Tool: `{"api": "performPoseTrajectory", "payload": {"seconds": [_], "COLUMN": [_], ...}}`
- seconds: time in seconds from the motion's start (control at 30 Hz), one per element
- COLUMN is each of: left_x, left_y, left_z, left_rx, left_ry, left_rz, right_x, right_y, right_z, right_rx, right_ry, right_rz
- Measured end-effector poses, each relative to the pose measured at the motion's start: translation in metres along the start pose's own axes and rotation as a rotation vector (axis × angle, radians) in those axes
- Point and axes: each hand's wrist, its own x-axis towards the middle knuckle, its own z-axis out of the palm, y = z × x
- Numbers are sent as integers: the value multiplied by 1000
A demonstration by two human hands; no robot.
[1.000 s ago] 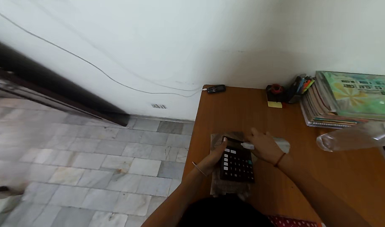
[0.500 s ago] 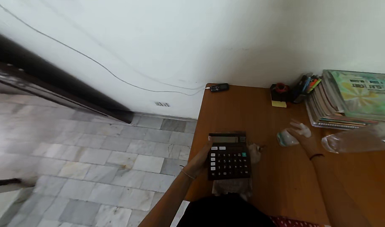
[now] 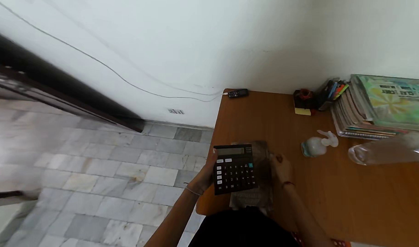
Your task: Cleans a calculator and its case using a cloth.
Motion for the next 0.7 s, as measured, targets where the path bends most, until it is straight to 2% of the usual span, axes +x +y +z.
{"api": "performPoseTrajectory", "payload": {"seconds": [0.1, 0.2, 0.3, 0.4, 0.47, 0.57, 0.7], "left_x": [-1, -3, -9, -15, -18, -21, -25], "left_y": [-1, 1, 2, 1, 1, 5, 11], "left_z": [4, 1, -4, -8, -10, -11, -9], "left_rx": [-10, -19, -44, -79, -86, -95, -116], "left_ry": [-26, -17, -15, -30, -99, -226, -287], "left_rz": [36, 55, 37, -11, -38, -103, -222], "right_x": [26, 41, 30, -6, -24, -39, -74], "right_y": [-24, -36, -32, -42, -51, -57, -55], "right_z": [25, 29, 18, -4, -24, -49, -62], "right_rx": [-232, -183, 231, 706, 832, 728, 291], "right_ry": [-15, -66, -89, -52, -15, 30, 100], "right_rz": [26, -36, -157, -137, -132, -213, -619]}}
